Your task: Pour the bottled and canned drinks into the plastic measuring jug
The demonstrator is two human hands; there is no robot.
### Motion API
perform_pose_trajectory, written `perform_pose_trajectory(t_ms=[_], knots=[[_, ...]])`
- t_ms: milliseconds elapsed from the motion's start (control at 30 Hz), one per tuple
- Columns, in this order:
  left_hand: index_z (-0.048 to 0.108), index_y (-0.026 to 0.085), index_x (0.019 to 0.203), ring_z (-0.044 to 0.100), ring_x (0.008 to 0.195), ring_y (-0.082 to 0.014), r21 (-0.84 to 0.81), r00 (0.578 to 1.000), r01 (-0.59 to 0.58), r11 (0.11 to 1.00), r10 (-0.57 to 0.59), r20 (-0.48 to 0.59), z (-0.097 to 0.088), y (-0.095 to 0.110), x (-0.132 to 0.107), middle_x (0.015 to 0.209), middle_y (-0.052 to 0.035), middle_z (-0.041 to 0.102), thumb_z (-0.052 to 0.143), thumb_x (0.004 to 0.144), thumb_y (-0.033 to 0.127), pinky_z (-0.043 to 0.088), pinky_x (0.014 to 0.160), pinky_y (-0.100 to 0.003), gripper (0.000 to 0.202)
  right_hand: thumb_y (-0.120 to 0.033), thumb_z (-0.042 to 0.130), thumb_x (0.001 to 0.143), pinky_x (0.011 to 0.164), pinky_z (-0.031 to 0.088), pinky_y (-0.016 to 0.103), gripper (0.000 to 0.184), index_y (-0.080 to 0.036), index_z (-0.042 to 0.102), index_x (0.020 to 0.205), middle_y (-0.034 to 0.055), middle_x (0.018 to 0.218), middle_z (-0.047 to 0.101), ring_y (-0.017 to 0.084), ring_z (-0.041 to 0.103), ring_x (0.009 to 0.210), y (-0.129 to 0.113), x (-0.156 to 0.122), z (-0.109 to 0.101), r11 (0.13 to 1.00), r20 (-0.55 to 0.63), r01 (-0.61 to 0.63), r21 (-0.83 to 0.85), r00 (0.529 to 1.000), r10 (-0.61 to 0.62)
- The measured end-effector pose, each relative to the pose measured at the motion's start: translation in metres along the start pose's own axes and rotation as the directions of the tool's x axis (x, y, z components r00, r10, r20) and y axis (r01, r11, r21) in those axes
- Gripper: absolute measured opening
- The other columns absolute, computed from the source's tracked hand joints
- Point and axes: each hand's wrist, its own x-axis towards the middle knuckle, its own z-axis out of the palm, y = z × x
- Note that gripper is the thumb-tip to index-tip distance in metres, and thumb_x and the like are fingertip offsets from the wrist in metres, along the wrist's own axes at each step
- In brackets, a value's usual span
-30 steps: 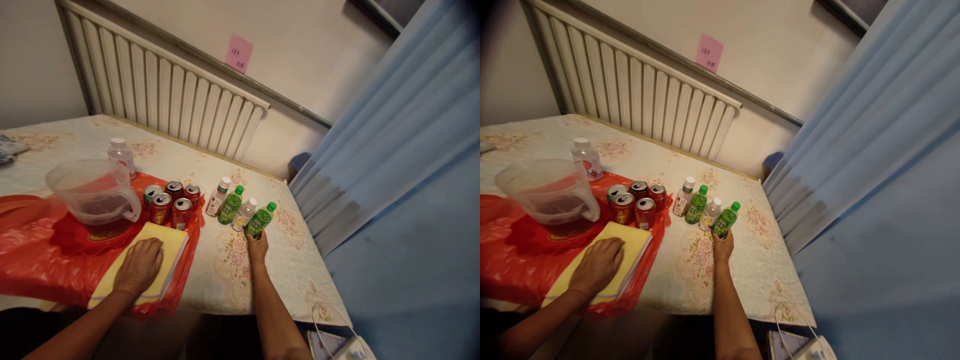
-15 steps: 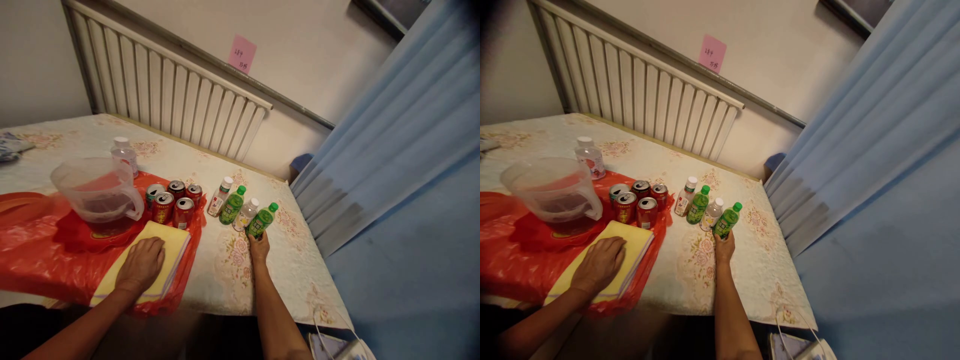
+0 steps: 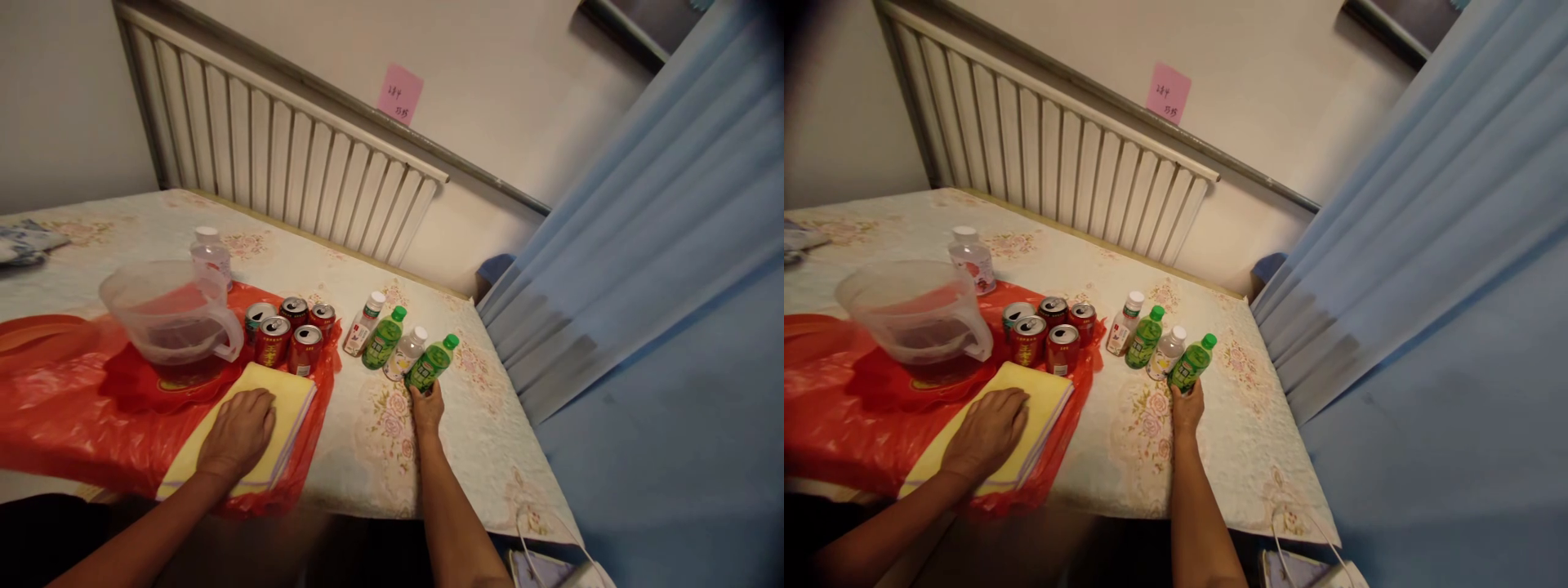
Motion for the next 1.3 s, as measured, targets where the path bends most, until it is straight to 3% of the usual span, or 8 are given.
perform_pose_trajectory(t_ms=[267, 533, 700, 933, 1100, 1300], knots=[[0.067, 0.016, 0.108, 0.06, 0.108, -0.0303, -0.023, 1.0, 0.004, 1.0, -0.004, 0.01, -0.003, 0.001, -0.001, 0.116, -0.0148, 0.069, 0.045, 0.094, 0.024, 0.043, 0.093, -0.043, 0.027, -0.049, 0.069, 0.066, 0.075, 0.051, 0.031, 0.073, -0.015, 0.055, 0.129, 0.0128, 0.111, 0.072, 0.024, 0.067, 0.089, 0.01, -0.004, 0.003, 0.995, -0.093, -0.085, 0.054, 0.992, 0.09], [0.069, 0.016, 0.103, 0.06, 0.107, -0.0311, -0.019, 1.0, -0.015, 1.0, 0.015, 0.007, -0.002, 0.002, -0.002, 0.116, -0.0157, 0.069, 0.046, 0.094, 0.021, 0.042, 0.092, -0.044, 0.025, -0.042, 0.057, 0.073, 0.084, 0.055, 0.039, 0.053, -0.013, 0.064, 0.117, 0.0146, 0.102, 0.074, 0.028, 0.071, 0.09, 0.005, -0.071, -0.004, 0.996, -0.09, -0.084, 0.04, 0.992, 0.088], [0.069, 0.017, 0.104, 0.059, 0.108, -0.0308, -0.001, 0.999, -0.028, 1.0, 0.028, 0.037, -0.001, 0.0, -0.002, 0.117, -0.0156, 0.068, 0.045, 0.094, 0.02, 0.04, 0.091, -0.043, 0.026, -0.038, 0.058, 0.077, 0.084, 0.055, 0.041, 0.036, -0.018, 0.071, 0.103, 0.0124, 0.1, 0.075, 0.029, 0.071, 0.09, -0.012, -0.111, 0.0, 0.998, -0.037, 0.046, -0.033, 0.998, -0.047], [0.07, 0.017, 0.098, 0.059, 0.099, -0.0314, 0.01, 0.991, -0.07, 0.997, 0.068, 0.118, -0.006, 0.003, 0.006, 0.104, -0.0152, 0.068, 0.043, 0.093, 0.014, 0.039, 0.082, -0.045, 0.027, -0.032, 0.05, 0.088, 0.087, 0.052, 0.042, 0.025, -0.02, 0.069, 0.099, 0.0123, 0.095, 0.071, 0.029, 0.066, 0.09, -0.034, -0.12, 0.003, 0.943, -0.013, 0.272, -0.191, 0.96, -0.279], [0.07, 0.016, 0.097, 0.058, 0.097, -0.0337, -0.007, 0.977, -0.098, 0.995, 0.097, 0.19, -0.013, 0.002, 0.018, 0.102, -0.0151, 0.067, 0.047, 0.089, 0.013, 0.039, 0.078, -0.045, 0.025, -0.033, 0.047, 0.093, 0.084, 0.05, 0.041, 0.024, -0.022, 0.068, 0.094, 0.0112, 0.09, 0.069, 0.028, 0.063, 0.087, -0.04, -0.122, 0.002, 0.911, 0.015, 0.325, -0.254, 0.943, -0.332], [0.07, 0.019, 0.093, 0.057, 0.096, -0.0309, -0.08, 0.976, -0.086, 0.993, 0.1, 0.191, -0.015, -0.007, 0.022, 0.1, -0.0126, 0.067, 0.049, 0.092, 0.02, 0.039, 0.082, -0.044, 0.021, -0.031, 0.047, 0.093, 0.085, 0.049, 0.042, 0.023, -0.021, 0.068, 0.097, 0.0123, 0.091, 0.068, 0.03, 0.062, 0.088, -0.037, -0.122, 0.002, 0.889, 0.061, 0.355, -0.287, 0.934, -0.353]])
